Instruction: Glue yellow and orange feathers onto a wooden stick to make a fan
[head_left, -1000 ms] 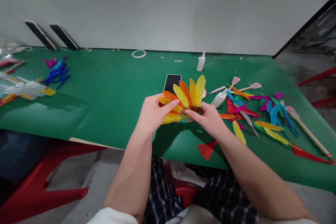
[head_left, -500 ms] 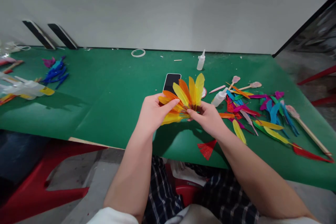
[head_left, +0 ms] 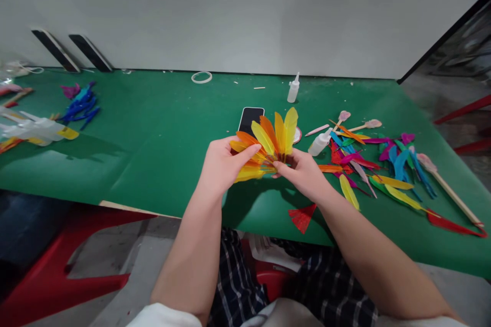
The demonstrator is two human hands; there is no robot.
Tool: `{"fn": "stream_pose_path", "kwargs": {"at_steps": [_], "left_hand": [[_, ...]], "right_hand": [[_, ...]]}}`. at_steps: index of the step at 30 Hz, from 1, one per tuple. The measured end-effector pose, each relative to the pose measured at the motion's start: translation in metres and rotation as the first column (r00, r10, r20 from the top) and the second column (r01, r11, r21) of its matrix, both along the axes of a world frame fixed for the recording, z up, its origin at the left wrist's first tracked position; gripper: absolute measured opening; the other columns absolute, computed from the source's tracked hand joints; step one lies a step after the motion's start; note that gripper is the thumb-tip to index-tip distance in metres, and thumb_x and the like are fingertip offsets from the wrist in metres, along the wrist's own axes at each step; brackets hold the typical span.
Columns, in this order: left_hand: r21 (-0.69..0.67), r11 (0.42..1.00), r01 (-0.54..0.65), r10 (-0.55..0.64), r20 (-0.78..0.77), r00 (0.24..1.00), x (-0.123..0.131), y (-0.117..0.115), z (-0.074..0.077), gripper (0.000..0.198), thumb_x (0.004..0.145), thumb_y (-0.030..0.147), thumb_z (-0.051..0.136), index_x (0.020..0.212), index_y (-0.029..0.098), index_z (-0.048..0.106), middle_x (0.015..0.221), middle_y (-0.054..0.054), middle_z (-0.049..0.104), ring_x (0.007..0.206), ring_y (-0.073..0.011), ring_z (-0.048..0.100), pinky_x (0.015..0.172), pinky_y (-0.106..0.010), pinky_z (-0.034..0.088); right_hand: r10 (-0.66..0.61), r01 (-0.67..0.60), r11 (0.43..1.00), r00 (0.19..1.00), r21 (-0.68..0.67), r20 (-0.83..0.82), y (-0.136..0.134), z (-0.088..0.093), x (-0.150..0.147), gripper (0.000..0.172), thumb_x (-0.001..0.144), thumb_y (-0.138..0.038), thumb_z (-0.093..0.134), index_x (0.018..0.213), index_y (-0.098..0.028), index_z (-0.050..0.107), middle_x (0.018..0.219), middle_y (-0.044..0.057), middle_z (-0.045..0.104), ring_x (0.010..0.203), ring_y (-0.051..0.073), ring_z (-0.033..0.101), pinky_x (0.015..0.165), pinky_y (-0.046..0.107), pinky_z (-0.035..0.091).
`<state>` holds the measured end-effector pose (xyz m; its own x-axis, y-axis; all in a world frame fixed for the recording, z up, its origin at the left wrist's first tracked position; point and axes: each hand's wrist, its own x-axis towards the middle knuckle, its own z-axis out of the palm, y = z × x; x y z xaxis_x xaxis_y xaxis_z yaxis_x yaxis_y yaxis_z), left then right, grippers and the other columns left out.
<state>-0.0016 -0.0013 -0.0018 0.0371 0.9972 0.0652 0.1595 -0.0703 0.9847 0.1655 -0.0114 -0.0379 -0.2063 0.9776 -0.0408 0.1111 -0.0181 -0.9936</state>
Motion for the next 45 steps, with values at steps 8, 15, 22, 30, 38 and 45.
{"fn": "stream_pose_path", "kwargs": {"at_steps": [8, 15, 22, 30, 38, 45], "left_hand": [[0.011, 1.0, -0.008, 0.008, -0.029, 1.0, 0.0, 0.0, 0.0, 0.024, 0.067, 0.036, 0.067, 0.075, 0.014, 0.066, 0.074, -0.005, 0.069, 0.065, -0.0171, 0.064, 0.06, -0.028, 0.052], [0.023, 1.0, -0.012, 0.012, -0.027, 1.0, 0.0, 0.0, 0.001, 0.02, 0.067, 0.033, 0.066, 0.075, 0.015, 0.066, 0.073, -0.003, 0.07, 0.064, -0.0159, 0.064, 0.059, -0.026, 0.052], [0.028, 0.999, -0.037, 0.038, -0.052, 0.998, -0.003, 0.001, 0.001, 0.02, 0.068, 0.033, 0.065, 0.076, 0.015, 0.067, 0.075, -0.003, 0.07, 0.067, -0.0169, 0.064, 0.06, -0.027, 0.053], [0.018, 0.999, -0.036, 0.036, -0.02, 0.999, -0.002, 0.001, 0.001, 0.02, 0.067, 0.033, 0.067, 0.075, 0.015, 0.066, 0.074, -0.002, 0.069, 0.065, -0.0153, 0.064, 0.06, -0.025, 0.052], [0.171, 0.946, -0.276, 0.273, 0.045, 0.961, -0.002, 0.0, 0.008, 0.035, 0.072, 0.038, 0.061, 0.101, 0.018, 0.059, 0.092, -0.006, 0.066, 0.085, -0.0169, 0.062, 0.073, -0.027, 0.05], [0.16, 0.899, -0.407, 0.316, 0.408, 0.857, 0.025, 0.002, -0.016, 0.027, 0.081, 0.032, 0.045, 0.104, 0.021, 0.051, 0.099, -0.004, 0.059, 0.089, -0.0143, 0.058, 0.075, -0.027, 0.048]], "right_hand": [[0.004, -0.004, 1.0, 1.0, 0.009, 0.025, 0.001, 0.0, 0.0, 0.024, 0.074, -0.026, 0.054, 0.096, -0.019, 0.059, 0.087, 0.004, 0.066, 0.078, 0.02, 0.064, 0.063, 0.033, 0.054], [0.025, -0.025, 1.0, 0.999, -0.005, -0.023, 0.001, 0.003, 0.0, 0.023, 0.073, -0.024, 0.054, 0.095, -0.019, 0.059, 0.092, 0.004, 0.066, 0.082, 0.019, 0.063, 0.066, 0.033, 0.055], [0.039, -0.043, 0.998, 0.996, -0.052, -0.084, 0.0, 0.008, -0.002, 0.025, 0.072, -0.022, 0.055, 0.096, -0.019, 0.059, 0.097, 0.003, 0.066, 0.085, 0.019, 0.062, 0.066, 0.032, 0.056], [0.037, -0.041, 0.998, 0.996, -0.045, -0.08, 0.0, 0.007, -0.002, 0.024, 0.071, -0.022, 0.057, 0.094, -0.019, 0.06, 0.095, 0.002, 0.066, 0.08, 0.017, 0.063, 0.066, 0.032, 0.056], [-0.107, 0.101, 0.994, 0.954, -0.035, -0.281, 0.004, 0.006, 0.004, 0.027, 0.071, -0.026, 0.062, 0.097, -0.02, 0.06, 0.099, 0.003, 0.066, 0.092, 0.018, 0.062, 0.082, 0.034, 0.05], [-0.31, 0.351, 0.936, 0.824, -0.003, -0.474, 0.01, 0.007, 0.006, 0.029, 0.066, -0.029, 0.069, 0.091, -0.017, 0.062, 0.097, 0.005, 0.068, 0.096, 0.02, 0.061, 0.087, 0.037, 0.047]]}}
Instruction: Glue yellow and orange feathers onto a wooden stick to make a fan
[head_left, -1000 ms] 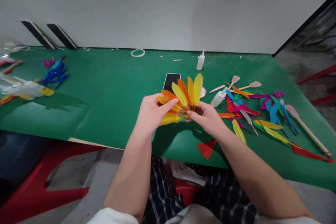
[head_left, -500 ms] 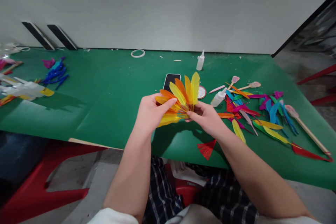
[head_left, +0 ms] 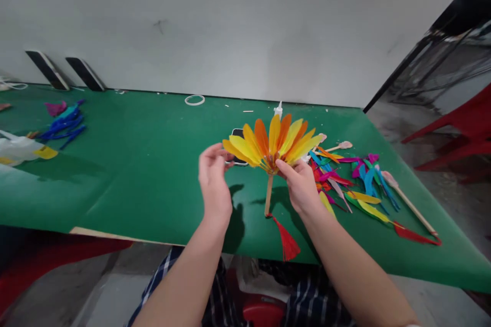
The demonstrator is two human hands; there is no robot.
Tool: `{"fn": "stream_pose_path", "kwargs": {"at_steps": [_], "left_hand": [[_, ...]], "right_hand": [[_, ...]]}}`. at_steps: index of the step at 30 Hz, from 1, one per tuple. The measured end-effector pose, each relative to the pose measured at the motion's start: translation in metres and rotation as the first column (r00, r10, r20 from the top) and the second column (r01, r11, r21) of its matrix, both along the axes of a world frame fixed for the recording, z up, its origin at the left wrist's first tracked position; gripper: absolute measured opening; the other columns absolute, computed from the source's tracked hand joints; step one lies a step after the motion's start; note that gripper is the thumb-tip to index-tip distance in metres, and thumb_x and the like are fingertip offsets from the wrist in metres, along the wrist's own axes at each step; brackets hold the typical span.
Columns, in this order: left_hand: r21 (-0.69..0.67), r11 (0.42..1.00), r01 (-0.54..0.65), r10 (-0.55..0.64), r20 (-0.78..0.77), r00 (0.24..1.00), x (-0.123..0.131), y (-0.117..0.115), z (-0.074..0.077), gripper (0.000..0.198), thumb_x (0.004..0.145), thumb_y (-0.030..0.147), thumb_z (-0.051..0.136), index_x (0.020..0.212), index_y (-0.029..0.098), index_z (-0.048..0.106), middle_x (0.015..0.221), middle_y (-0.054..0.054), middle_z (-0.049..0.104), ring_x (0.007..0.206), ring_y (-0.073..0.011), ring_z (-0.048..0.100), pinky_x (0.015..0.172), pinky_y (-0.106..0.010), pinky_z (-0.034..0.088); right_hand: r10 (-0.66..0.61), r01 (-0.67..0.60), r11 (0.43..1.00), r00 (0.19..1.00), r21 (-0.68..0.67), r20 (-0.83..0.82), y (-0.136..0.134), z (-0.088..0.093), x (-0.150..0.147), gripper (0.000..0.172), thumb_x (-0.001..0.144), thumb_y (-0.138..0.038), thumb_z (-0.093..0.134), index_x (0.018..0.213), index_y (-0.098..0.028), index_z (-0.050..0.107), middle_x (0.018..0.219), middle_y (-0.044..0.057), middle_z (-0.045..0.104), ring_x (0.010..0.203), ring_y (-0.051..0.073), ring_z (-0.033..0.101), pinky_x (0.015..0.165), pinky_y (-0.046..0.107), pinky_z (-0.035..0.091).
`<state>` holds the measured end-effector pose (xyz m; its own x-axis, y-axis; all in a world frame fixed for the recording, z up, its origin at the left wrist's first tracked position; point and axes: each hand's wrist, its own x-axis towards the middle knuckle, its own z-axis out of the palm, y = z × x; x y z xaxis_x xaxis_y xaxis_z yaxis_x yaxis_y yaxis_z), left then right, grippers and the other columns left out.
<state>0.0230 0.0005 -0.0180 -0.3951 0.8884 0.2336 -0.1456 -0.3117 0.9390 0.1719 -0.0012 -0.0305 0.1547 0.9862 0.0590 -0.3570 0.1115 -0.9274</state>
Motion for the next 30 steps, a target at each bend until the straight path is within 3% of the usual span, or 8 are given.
{"fn": "stream_pose_path", "kwargs": {"at_steps": [3, 5, 12, 17, 20, 23, 27, 30], "left_hand": [[-0.1, 0.902, 0.42, -0.411, 0.094, 0.907, 0.025, -0.005, -0.008, 0.033, 0.07, 0.022, 0.059, 0.102, 0.02, 0.054, 0.1, -0.004, 0.061, 0.091, -0.0171, 0.058, 0.077, -0.03, 0.047], [-0.128, 0.832, 0.539, -0.513, 0.19, 0.837, 0.037, -0.009, -0.009, 0.036, 0.068, 0.022, 0.063, 0.102, 0.018, 0.054, 0.099, -0.005, 0.063, 0.089, -0.0166, 0.059, 0.078, -0.03, 0.047], [-0.176, 0.881, 0.44, -0.413, 0.167, 0.895, 0.039, -0.01, -0.004, 0.021, 0.068, 0.03, 0.066, 0.081, 0.014, 0.06, 0.068, 0.001, 0.062, 0.055, -0.0074, 0.055, 0.056, -0.021, 0.045], [-0.205, 0.912, 0.356, -0.369, -0.032, 0.929, 0.023, -0.006, -0.002, 0.02, 0.068, 0.032, 0.066, 0.07, 0.014, 0.058, 0.054, 0.004, 0.054, 0.048, -0.006, 0.048, 0.046, -0.018, 0.037], [-0.166, 0.928, 0.334, -0.365, -0.222, 0.904, 0.014, -0.006, 0.001, 0.018, 0.071, 0.031, 0.062, 0.073, 0.014, 0.059, 0.059, 0.002, 0.057, 0.05, -0.0067, 0.048, 0.046, -0.019, 0.036], [-0.045, 0.956, 0.291, -0.277, -0.472, 0.837, 0.007, -0.01, 0.007, 0.013, 0.075, 0.027, 0.058, 0.076, 0.014, 0.061, 0.062, 0.001, 0.06, 0.049, -0.0074, 0.049, 0.045, -0.019, 0.036], [0.271, 0.919, 0.287, -0.008, -0.714, 0.7, -0.001, -0.016, 0.014, 0.017, 0.076, 0.019, 0.055, 0.091, 0.015, 0.061, 0.082, -0.005, 0.068, 0.068, -0.0129, 0.06, 0.06, -0.023, 0.046], [0.474, 0.813, 0.338, 0.156, -0.736, 0.658, -0.003, -0.018, 0.016, 0.024, 0.078, 0.015, 0.053, 0.101, 0.017, 0.059, 0.092, -0.007, 0.068, 0.08, -0.0151, 0.061, 0.07, -0.026, 0.048]], "right_hand": [[-0.055, 0.055, 0.998, 0.998, 0.035, -0.008, 0.0, -0.001, 0.0, 0.03, 0.066, -0.029, 0.069, 0.092, -0.016, 0.062, 0.095, 0.005, 0.068, 0.096, 0.02, 0.061, 0.089, 0.037, 0.046], [-0.068, 0.068, 0.997, 0.998, 0.032, 0.01, -0.001, 0.0, -0.001, 0.03, 0.065, -0.029, 0.069, 0.091, -0.016, 0.063, 0.091, 0.004, 0.069, 0.091, 0.019, 0.062, 0.086, 0.036, 0.047], [-0.037, 0.013, 0.993, 0.976, 0.113, 0.214, -0.007, 0.005, -0.003, 0.023, 0.07, -0.034, 0.064, 0.086, -0.017, 0.063, 0.086, 0.004, 0.068, 0.088, 0.019, 0.062, 0.083, 0.033, 0.047], [-0.31, 0.183, 0.915, 0.888, 0.359, 0.339, -0.011, 0.015, 0.014, 0.04, 0.074, -0.033, 0.059, 0.112, -0.023, 0.051, 0.104, 0.005, 0.061, 0.098, 0.019, 0.057, 0.085, 0.035, 0.046], [-0.552, 0.231, 0.776, 0.698, 0.587, 0.456, -0.019, 0.039, 0.034, 0.052, 0.076, -0.03, 0.057, 0.124, -0.026, 0.038, 0.109, 0.007, 0.055, 0.102, 0.021, 0.055, 0.083, 0.038, 0.046], [-0.693, 0.042, 0.678, 0.367, 0.734, 0.62, -0.029, 0.075, 0.05, 0.057, 0.074, -0.031, 0.059, 0.126, -0.026, 0.037, 0.114, 0.01, 0.053, 0.105, 0.025, 0.052, 0.088, 0.044, 0.043], [-0.661, -0.341, 0.714, -0.039, 0.612, 0.75, -0.04, 0.113, 0.051, 0.042, 0.075, -0.03, 0.061, 0.115, -0.026, 0.051, 0.111, 0.007, 0.058, 0.114, 0.028, 0.046, 0.095, 0.048, 0.037], [-0.705, -0.455, 0.672, -0.151, 0.584, 0.693, -0.047, 0.121, 0.043, 0.028, 0.076, -0.027, 0.06, 0.104, -0.027, 0.058, 0.11, 0.004, 0.06, 0.115, 0.028, 0.045, 0.099, 0.051, 0.032]]}}
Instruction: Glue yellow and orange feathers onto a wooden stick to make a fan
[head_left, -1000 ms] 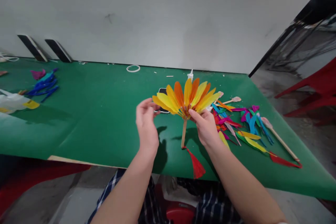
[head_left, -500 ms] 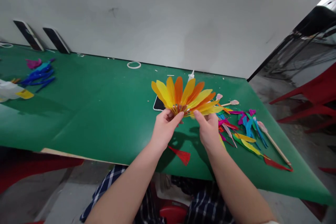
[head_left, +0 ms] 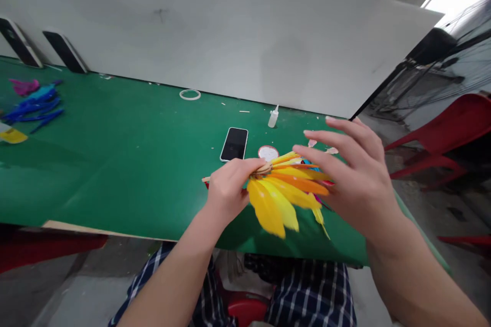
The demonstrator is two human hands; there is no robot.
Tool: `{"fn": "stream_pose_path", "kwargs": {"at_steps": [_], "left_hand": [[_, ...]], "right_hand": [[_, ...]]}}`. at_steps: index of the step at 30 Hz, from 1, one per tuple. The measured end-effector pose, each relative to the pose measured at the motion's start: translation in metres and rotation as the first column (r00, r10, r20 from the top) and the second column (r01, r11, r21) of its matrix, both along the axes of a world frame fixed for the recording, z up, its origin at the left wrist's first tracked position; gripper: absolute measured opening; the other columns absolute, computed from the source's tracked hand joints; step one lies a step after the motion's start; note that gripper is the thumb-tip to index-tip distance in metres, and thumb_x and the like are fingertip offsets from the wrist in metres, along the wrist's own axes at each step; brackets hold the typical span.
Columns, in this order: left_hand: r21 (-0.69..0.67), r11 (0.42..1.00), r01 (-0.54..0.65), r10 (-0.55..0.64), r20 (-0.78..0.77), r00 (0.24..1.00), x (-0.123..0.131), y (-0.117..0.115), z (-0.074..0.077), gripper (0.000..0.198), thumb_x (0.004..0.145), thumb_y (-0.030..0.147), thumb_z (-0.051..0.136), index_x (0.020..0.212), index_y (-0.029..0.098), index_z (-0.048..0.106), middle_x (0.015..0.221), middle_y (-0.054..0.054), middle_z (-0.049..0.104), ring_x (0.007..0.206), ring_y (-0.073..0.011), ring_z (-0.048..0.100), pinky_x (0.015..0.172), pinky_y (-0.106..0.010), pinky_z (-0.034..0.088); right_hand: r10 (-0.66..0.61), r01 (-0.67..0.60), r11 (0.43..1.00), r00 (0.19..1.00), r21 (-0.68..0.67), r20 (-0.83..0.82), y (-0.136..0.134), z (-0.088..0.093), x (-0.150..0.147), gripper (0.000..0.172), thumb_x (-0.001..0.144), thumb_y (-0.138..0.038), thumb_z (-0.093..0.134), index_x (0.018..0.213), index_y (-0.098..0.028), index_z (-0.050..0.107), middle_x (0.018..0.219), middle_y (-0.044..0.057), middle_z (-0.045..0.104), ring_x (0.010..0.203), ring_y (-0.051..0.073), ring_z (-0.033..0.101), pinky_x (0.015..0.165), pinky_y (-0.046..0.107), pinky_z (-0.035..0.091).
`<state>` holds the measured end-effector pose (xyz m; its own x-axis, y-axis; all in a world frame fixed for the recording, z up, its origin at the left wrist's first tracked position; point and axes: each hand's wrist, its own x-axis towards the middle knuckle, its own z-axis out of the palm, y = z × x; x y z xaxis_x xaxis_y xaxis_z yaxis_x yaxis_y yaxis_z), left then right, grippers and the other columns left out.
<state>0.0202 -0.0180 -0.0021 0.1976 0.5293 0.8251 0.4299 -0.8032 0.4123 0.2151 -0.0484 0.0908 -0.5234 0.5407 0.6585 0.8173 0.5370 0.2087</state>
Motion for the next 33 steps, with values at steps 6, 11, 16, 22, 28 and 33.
{"fn": "stream_pose_path", "kwargs": {"at_steps": [6, 11, 16, 22, 28, 33], "left_hand": [[0.231, 0.972, 0.04, -0.045, 0.016, 0.999, 0.002, -0.005, 0.0, 0.035, 0.073, 0.009, 0.058, 0.108, 0.014, 0.057, 0.096, -0.01, 0.068, 0.083, -0.0157, 0.061, 0.07, -0.027, 0.049], [0.25, 0.967, 0.039, -0.043, 0.013, 0.999, 0.002, -0.009, 0.005, 0.036, 0.073, 0.01, 0.059, 0.108, 0.013, 0.057, 0.096, -0.01, 0.068, 0.08, -0.0156, 0.062, 0.068, -0.027, 0.05], [0.138, 0.989, 0.053, -0.064, 0.074, 0.995, 0.003, -0.013, 0.008, 0.028, 0.076, 0.014, 0.057, 0.104, 0.016, 0.06, 0.092, -0.008, 0.069, 0.08, -0.0153, 0.063, 0.07, -0.027, 0.05], [-0.414, 0.904, 0.111, -0.045, 0.165, 0.985, 0.006, -0.011, 0.007, 0.011, 0.075, 0.023, 0.055, 0.077, 0.015, 0.063, 0.067, -0.003, 0.067, 0.052, -0.011, 0.059, 0.05, -0.02, 0.048], [-0.501, 0.846, 0.183, -0.077, 0.225, 0.971, 0.01, -0.009, 0.008, 0.009, 0.072, 0.024, 0.056, 0.072, 0.015, 0.06, 0.06, -0.001, 0.062, 0.049, -0.0105, 0.056, 0.046, -0.019, 0.045], [-0.54, 0.805, 0.245, -0.129, 0.243, 0.961, 0.011, -0.01, 0.008, 0.012, 0.073, 0.026, 0.055, 0.072, 0.015, 0.06, 0.062, -0.002, 0.062, 0.054, -0.0119, 0.057, 0.05, -0.02, 0.046]], "right_hand": [[0.141, -0.148, 0.985, 0.987, 0.088, 0.077, -0.01, 0.002, -0.008, 0.014, 0.079, -0.015, 0.055, 0.082, -0.028, 0.062, 0.1, -0.001, 0.064, 0.111, 0.023, 0.05, 0.104, 0.054, 0.026], [0.212, -0.22, 0.971, 0.973, 0.098, 0.088, -0.01, 0.005, -0.007, 0.013, 0.078, -0.014, 0.057, 0.075, -0.026, 0.061, 0.091, -0.005, 0.067, 0.106, 0.019, 0.054, 0.104, 0.052, 0.028], [0.204, -0.202, 0.979, 0.978, 0.031, -0.053, -0.009, 0.007, -0.004, 0.013, 0.078, -0.02, 0.058, 0.088, -0.028, 0.061, 0.089, -0.003, 0.068, 0.099, 0.018, 0.056, 0.104, 0.049, 0.029], [0.054, -0.094, 0.965, 0.985, -0.246, -0.164, 0.004, 0.015, 0.01, 0.054, 0.067, -0.043, 0.067, 0.116, -0.024, 0.051, 0.103, 0.005, 0.063, 0.108, 0.025, 0.05, 0.097, 0.048, 0.037], [0.01, 0.021, 0.98, 0.988, -0.197, 0.157, 0.013, 0.014, 0.007, 0.033, 0.074, -0.048, 0.057, 0.1, -0.028, 0.063, 0.111, 0.005, 0.06, 0.118, 0.031, 0.042, 0.104, 0.061, 0.01], [0.212, -0.191, 0.848, 0.977, -0.493, -0.015, 0.023, 0.015, -0.001, 0.024, 0.075, -0.047, 0.057, 0.086, -0.028, 0.067, 0.097, 0.001, 0.065, 0.102, 0.022, 0.053, 0.096, 0.047, 0.035]]}}
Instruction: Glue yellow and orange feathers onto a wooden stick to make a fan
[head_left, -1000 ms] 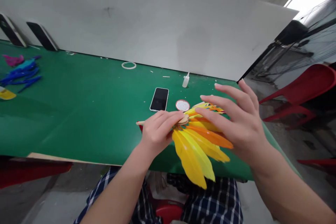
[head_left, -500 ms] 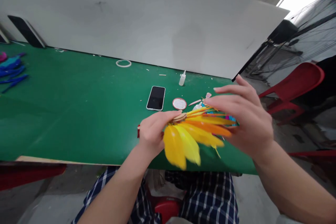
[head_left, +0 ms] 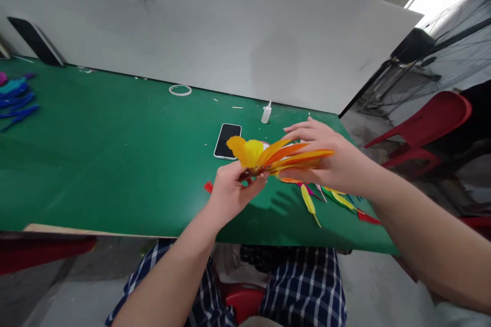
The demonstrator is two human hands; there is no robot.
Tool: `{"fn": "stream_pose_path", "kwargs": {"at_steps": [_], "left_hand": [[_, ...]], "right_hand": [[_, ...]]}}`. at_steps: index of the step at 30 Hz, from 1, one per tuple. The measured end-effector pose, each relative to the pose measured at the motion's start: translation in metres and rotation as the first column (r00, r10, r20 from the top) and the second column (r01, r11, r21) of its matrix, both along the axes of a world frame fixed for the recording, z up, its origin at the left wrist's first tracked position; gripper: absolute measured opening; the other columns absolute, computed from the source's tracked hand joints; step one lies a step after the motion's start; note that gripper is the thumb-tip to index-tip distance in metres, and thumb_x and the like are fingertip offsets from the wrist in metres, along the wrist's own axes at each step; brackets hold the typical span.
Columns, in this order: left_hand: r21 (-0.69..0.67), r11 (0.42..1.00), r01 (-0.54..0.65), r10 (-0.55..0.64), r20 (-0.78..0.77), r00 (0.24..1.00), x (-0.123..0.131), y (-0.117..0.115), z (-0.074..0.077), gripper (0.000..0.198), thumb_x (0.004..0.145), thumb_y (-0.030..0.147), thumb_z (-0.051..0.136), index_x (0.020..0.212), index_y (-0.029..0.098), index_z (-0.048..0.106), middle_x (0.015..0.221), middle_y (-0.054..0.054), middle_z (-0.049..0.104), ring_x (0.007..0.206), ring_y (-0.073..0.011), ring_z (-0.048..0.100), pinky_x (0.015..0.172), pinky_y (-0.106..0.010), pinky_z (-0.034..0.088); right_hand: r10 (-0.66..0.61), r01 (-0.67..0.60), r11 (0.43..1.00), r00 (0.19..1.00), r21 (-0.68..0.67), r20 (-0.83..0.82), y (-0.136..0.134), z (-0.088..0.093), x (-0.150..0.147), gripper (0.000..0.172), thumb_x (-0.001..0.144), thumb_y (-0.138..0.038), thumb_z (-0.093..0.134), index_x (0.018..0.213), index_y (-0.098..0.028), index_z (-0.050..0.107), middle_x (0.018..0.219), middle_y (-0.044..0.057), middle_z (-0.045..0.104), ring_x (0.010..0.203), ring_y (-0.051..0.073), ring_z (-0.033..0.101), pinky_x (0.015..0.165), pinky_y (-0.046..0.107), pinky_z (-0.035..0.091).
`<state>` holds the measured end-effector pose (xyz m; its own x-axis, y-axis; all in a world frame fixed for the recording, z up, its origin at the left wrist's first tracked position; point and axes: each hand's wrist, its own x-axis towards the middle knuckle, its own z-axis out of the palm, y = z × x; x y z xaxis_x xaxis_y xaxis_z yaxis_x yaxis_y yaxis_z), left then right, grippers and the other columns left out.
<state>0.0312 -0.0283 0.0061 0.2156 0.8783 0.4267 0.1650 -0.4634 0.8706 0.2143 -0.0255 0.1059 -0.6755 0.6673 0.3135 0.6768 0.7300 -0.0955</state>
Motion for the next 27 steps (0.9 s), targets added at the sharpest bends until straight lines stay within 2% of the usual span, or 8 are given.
{"fn": "stream_pose_path", "kwargs": {"at_steps": [3, 7, 14, 20, 27], "left_hand": [[-0.017, 1.0, 0.021, -0.021, 0.013, 1.0, 0.0012, -0.0013, 0.0009, 0.013, 0.073, 0.027, 0.056, 0.073, 0.014, 0.061, 0.065, -0.003, 0.064, 0.055, -0.012, 0.058, 0.051, -0.02, 0.046], [-0.054, 0.998, 0.026, -0.025, 0.022, 0.999, 0.0028, -0.0027, 0.0035, 0.014, 0.073, 0.028, 0.057, 0.072, 0.014, 0.061, 0.064, -0.003, 0.064, 0.054, -0.0115, 0.056, 0.048, -0.02, 0.043], [-0.112, 0.992, 0.064, -0.056, 0.073, 0.996, 0.0042, -0.0037, 0.0028, 0.013, 0.073, 0.027, 0.058, 0.075, 0.015, 0.061, 0.068, -0.003, 0.064, 0.057, -0.0122, 0.056, 0.051, -0.021, 0.044], [-0.064, 0.998, 0.02, -0.017, 0.037, 0.999, 0.0045, -0.0034, 0.0002, 0.012, 0.073, 0.027, 0.058, 0.071, 0.016, 0.061, 0.057, 0.002, 0.054, 0.049, -0.0082, 0.046, 0.045, -0.018, 0.038], [-0.01, 1.0, -0.017, 0.016, -0.019, 1.0, 0.004, -0.0038, 0.0029, 0.011, 0.074, 0.025, 0.057, 0.07, 0.016, 0.061, 0.057, 0.002, 0.055, 0.05, -0.0081, 0.046, 0.045, -0.018, 0.036]], "right_hand": [[0.084, -0.106, 0.98, 0.987, -0.168, -0.133, 0.0051, 0.0023, -0.0019, 0.02, 0.076, -0.039, 0.058, 0.088, -0.025, 0.066, 0.089, 0.001, 0.067, 0.089, 0.017, 0.058, 0.082, 0.035, 0.045], [0.06, -0.117, 0.956, 0.976, -0.271, -0.209, 0.004, 0.0032, -0.0046, 0.018, 0.078, -0.035, 0.057, 0.089, -0.024, 0.065, 0.085, 0.001, 0.068, 0.078, 0.015, 0.059, 0.074, 0.031, 0.045], [-0.005, -0.065, 0.948, 0.975, -0.311, -0.221, 0.0004, -0.0007, -0.0078, 0.015, 0.076, -0.03, 0.058, 0.086, -0.021, 0.064, 0.081, 0.001, 0.066, 0.072, 0.013, 0.058, 0.066, 0.027, 0.044], [-0.029, -0.05, 0.939, 0.975, -0.342, -0.22, -0.0001, -0.0019, -0.0097, 0.012, 0.075, -0.022, 0.057, 0.083, -0.018, 0.063, 0.076, 0.001, 0.064, 0.068, 0.011, 0.056, 0.062, 0.025, 0.043], [-0.006, -0.061, 0.955, 0.975, -0.291, -0.224, 0.0008, -0.0047, -0.0089, 0.011, 0.076, -0.026, 0.057, 0.083, -0.02, 0.062, 0.077, 0.001, 0.063, 0.07, 0.013, 0.056, 0.066, 0.027, 0.043]]}}
